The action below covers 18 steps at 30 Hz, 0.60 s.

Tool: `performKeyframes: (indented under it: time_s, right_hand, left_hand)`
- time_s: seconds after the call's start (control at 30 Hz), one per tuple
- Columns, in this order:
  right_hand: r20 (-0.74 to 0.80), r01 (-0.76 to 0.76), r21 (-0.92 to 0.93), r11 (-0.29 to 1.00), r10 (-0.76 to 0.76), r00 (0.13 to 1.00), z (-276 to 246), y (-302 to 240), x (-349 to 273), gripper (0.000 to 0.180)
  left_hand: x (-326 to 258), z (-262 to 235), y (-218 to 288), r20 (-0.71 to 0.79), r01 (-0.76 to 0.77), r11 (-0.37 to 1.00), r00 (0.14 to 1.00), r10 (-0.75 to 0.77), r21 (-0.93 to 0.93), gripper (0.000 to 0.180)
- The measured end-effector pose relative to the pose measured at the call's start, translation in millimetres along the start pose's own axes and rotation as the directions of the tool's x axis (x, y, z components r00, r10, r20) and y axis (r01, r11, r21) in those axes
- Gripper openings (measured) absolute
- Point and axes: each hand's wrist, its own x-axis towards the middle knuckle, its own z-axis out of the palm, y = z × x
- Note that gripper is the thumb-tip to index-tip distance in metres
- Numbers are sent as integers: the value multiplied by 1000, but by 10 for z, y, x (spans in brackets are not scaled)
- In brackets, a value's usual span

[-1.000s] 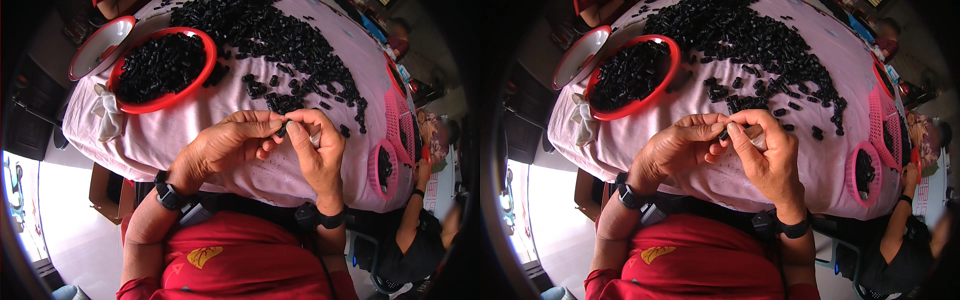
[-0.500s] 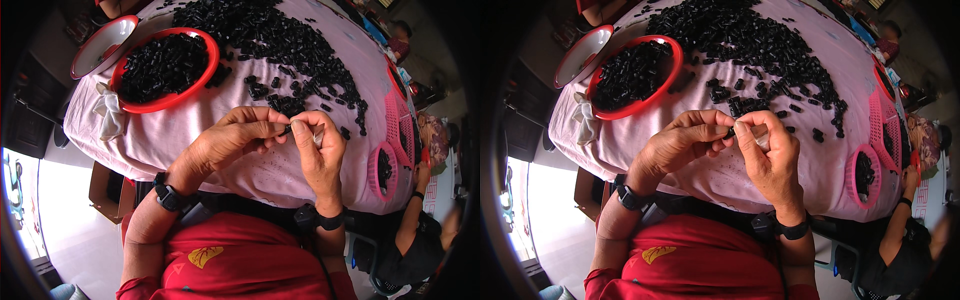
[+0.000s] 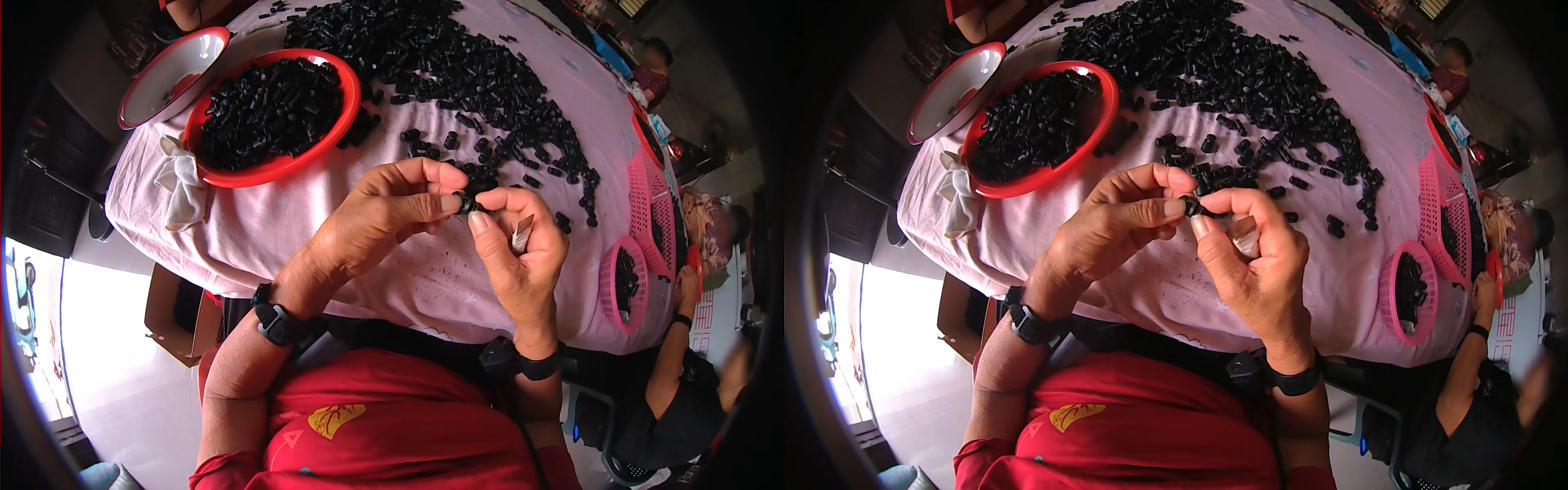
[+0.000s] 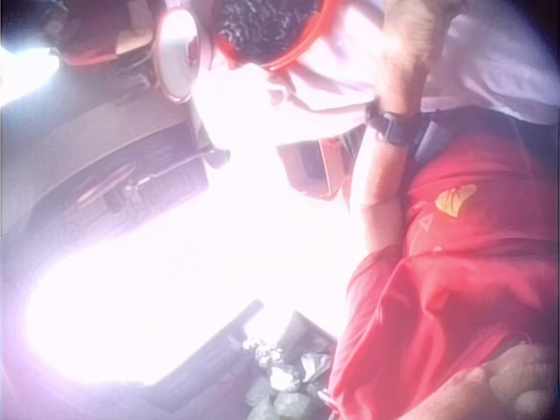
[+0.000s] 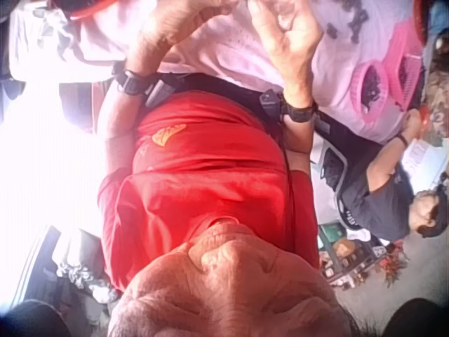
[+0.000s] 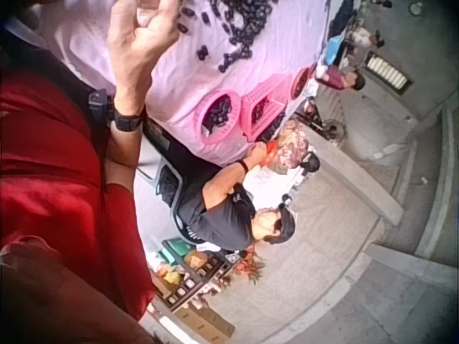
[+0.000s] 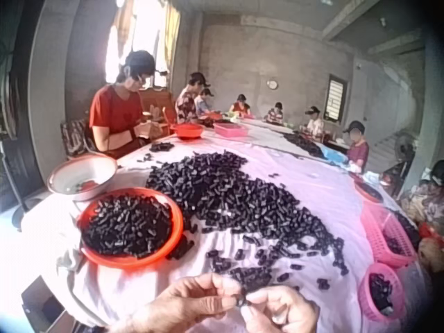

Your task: Assembling small black plastic shoe components by hand at a production table.

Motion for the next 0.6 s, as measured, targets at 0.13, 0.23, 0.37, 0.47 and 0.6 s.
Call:
performKeyframes:
  time_s: [0.13, 0.23, 0.37, 0.47, 0.6]
  right_hand:
    - [4, 3, -4, 1000, -3, 1000, 33, 17, -25, 12]
    - [8, 3, -9, 1000, -3, 1000, 73, 11, -6, 11]
    - [11, 5, -17, 1000, -5, 1000, 62, 17, 26, 11]
    - [11, 6, -21, 1000, -6, 1000, 67, 31, 30, 11]
    - [13, 8, -26, 1000, -8, 1000, 82, 15, 15, 11]
  left_hand:
    - [13, -51, -50, 22, 56, 986, 998, -54, -158, 24]
    - [17, -50, -61, 24, 66, 974, 998, -63, -216, 25]
    - [19, 3, -52, 26, 119, 958, 993, -116, -260, 26]
    - [-1, 5, -50, 133, 168, 954, 981, -138, -249, 27]
    - [-8, -5, -69, 136, 162, 958, 982, -132, -238, 28]
